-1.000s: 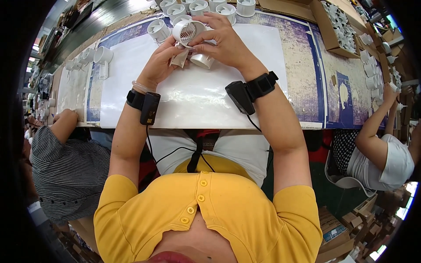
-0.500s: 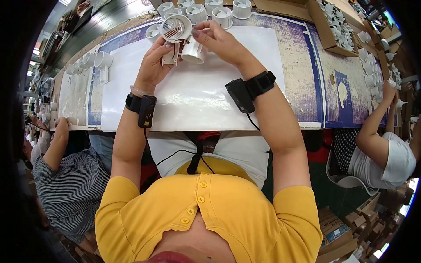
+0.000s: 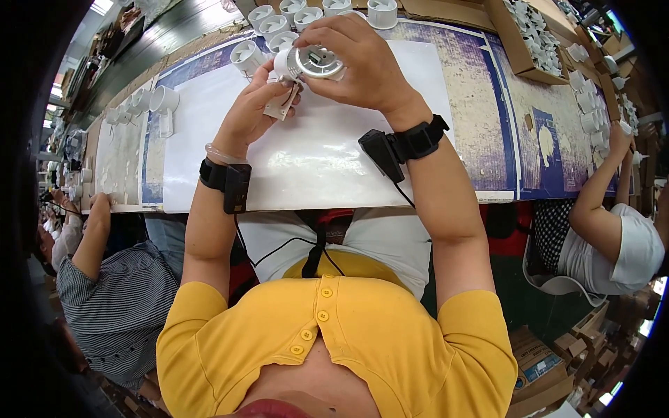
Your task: Assembling small white plastic components by hand at a production workbench.
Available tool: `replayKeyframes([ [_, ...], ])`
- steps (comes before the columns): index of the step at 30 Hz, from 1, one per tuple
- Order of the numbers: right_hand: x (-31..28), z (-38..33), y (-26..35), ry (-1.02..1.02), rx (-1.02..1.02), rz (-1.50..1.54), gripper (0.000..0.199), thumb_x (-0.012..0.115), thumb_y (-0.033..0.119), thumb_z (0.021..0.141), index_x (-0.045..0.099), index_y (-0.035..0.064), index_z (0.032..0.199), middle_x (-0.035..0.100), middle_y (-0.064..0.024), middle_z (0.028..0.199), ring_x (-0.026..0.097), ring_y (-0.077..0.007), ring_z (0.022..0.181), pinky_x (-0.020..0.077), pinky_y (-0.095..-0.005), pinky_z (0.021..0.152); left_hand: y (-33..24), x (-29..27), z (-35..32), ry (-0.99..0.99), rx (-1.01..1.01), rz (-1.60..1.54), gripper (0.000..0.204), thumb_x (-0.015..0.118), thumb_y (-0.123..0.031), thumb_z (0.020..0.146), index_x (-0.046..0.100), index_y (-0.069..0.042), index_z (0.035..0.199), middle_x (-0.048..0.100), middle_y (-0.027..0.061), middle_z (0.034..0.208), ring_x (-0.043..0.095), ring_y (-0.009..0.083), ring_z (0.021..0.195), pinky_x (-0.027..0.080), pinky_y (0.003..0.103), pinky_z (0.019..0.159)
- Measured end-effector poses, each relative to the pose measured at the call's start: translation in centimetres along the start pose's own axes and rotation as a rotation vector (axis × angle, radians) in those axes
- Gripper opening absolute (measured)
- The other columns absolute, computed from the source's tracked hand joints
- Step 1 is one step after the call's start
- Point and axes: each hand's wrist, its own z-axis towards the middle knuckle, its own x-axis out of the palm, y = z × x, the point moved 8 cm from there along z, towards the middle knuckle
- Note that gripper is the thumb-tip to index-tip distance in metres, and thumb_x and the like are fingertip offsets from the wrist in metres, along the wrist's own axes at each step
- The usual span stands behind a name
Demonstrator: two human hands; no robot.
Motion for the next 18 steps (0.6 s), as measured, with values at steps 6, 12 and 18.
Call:
replayKeyframes([
  [6, 0.5, -0.1, -0.5, 0.088, 0.057, 0.277, 0.041, 0.074, 0.011, 0.069, 0.062, 0.01, 0.109, 0.061, -0.0064, 0.113, 0.055, -0.0221, 0.109, 0.043, -0.0333, 0.094, 1.1, 2.5, -0.7, 0.187, -0.195, -0.06, 0.052, 0.052, -0.012, 0.09, 0.027, -0.005, 0.135, 0.058, 0.0092, 0.1, 0.06, 0.016, 0.084, 0.051, 0.03, 0.065],
  [12, 2.3, -1.2, -2.4, 0.2, 0.211, 0.436, 0.041, 0.069, 0.008, 0.074, 0.061, 0.0094, 0.115, 0.06, -0.0073, 0.117, 0.053, -0.0213, 0.115, 0.0405, -0.0339, 0.098, 1.9, 2.5, -0.7, 0.193, -0.188, 0.237, 0.039, 0.05, -0.018, 0.093, 0.044, -0.006, 0.129, 0.058, 0.0084, 0.103, 0.058, 0.0147, 0.084, 0.048, 0.027, 0.069],
  [18, 2.4, -1.4, -2.7, 0.185, 0.227, 0.345, 0.039, 0.068, 0.01, 0.077, 0.061, 0.0088, 0.115, 0.06, -0.0069, 0.118, 0.053, -0.0226, 0.114, 0.0399, -0.0346, 0.099, -2.2, 1.0, -0.8, -0.14, 0.432, 0.877, 0.034, 0.064, -0.021, 0.081, 0.053, -0.003, 0.109, 0.058, 0.0085, 0.094, 0.059, 0.0212, 0.087, 0.05, 0.032, 0.073],
])
